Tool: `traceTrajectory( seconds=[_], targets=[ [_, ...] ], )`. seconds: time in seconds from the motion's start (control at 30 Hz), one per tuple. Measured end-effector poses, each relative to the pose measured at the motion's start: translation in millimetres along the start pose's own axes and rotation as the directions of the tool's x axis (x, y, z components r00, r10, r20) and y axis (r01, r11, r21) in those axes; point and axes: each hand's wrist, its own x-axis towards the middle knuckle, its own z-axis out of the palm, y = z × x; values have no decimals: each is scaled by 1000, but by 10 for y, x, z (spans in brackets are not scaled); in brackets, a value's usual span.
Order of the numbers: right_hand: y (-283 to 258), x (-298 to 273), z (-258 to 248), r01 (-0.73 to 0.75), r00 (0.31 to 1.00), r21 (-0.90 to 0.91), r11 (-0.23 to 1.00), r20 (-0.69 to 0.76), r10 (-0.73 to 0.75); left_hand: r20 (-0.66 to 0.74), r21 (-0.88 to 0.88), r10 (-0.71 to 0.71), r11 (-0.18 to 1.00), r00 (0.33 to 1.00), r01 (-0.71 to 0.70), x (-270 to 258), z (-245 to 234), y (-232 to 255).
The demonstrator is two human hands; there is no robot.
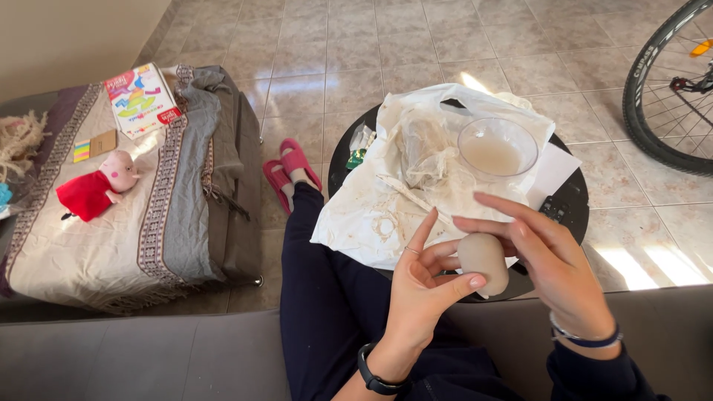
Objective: The person sits on a sofa and shapes a small ball of clay by hand, rolling it between palms and smoothing its surface. They briefly reach for a remote control on the table before returning to the clay.
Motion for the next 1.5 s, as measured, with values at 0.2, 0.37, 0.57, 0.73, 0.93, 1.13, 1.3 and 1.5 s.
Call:
traceTrajectory(
  seconds=[0.2,0.37,0.57,0.73,0.93,1.13,1.3,1.5],
  targets=[
    [-236,-106,-21,439,854,-383,813,460,-244,27,-64,-23,998,999,24,-11,-85,55],
    [-181,-84,34,532,845,-573,623,405,-349,65,-46,-15,999,998,18,-29,-157,-41],
    [-123,-107,114,647,698,-697,309,378,-608,105,-51,-67,996,992,73,-34,-74,108],
    [-10,-103,57,692,655,-613,382,310,-689,278,-186,-160,958,947,217,-20,-155,56],
    [71,-99,49,732,654,-490,474,310,-690,448,-271,-204,897,871,350,-61,-168,38],
    [139,-121,-24,680,725,-204,704,328,-605,389,-276,-171,916,905,292,-101,-241,-68],
    [145,-145,-87,603,782,-165,780,311,-539,332,-212,-153,949,931,232,-96,-259,-18],
    [214,-144,-201,549,817,-72,833,259,-515,387,-121,-151,970,910,212,-99,-302,-6]
  ],
)
